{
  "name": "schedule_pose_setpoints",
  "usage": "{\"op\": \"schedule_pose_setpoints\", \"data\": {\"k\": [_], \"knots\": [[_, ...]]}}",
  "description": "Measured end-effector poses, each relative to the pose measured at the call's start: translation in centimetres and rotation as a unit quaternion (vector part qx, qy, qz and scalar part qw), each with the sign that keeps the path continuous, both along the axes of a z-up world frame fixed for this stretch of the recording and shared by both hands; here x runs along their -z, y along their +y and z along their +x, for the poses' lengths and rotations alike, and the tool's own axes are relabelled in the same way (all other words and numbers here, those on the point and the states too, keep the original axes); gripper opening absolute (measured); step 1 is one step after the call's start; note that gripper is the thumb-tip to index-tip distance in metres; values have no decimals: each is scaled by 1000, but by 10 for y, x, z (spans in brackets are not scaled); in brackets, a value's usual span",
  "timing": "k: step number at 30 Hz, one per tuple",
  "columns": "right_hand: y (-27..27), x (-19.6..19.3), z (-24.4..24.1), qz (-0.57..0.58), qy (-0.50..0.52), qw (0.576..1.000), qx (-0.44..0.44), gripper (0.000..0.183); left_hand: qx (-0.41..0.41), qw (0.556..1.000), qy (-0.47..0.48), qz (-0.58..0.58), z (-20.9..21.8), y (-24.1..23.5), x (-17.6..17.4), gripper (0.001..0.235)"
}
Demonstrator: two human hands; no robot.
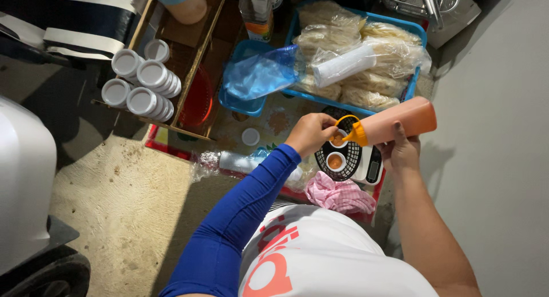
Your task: The person prepares sauce cups by taking small plastic lids from a stack, placing them on containers, and pouring liquid from a squeeze bottle into the cups.
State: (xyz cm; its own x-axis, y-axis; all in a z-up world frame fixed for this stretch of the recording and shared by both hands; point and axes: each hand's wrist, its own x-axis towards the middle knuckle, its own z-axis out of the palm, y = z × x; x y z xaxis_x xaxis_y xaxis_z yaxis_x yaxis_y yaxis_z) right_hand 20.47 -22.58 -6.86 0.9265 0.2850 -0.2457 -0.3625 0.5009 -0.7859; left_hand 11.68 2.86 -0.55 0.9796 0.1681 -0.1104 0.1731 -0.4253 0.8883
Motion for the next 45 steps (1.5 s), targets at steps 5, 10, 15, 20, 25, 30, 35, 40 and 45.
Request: {"op": "schedule_pose_setpoints", "data": {"k": [5,10,15,20,25,30,35,40,45], "knots": [[6,1,-7,47,76,995,39,74,25,1000,5,-16,18,-1,-1,25],[9,15,-7,-3,6,997,72,72,39,996,36,75,22,5,11,22],[12,31,-14,-55,-49,994,76,72,11,991,82,103,12,7,41,21],[16,33,-26,-46,-48,994,85,76,3,990,88,111,9,9,55,19],[14,39,-26,-76,-74,991,77,78,13,991,83,108,8,14,58,19],[19,31,-26,-62,-80,992,76,81,27,990,87,106,10,17,56,21],[30,14,-31,6,4,996,90,69,63,993,69,77,17,39,4,20],[74,-12,-51,99,148,984,-13,74,114,992,59,-13,1,63,-92,25],[144,-26,-87,219,213,945,-119,83,55,998,1,5,-34,104,-121,29]]}}
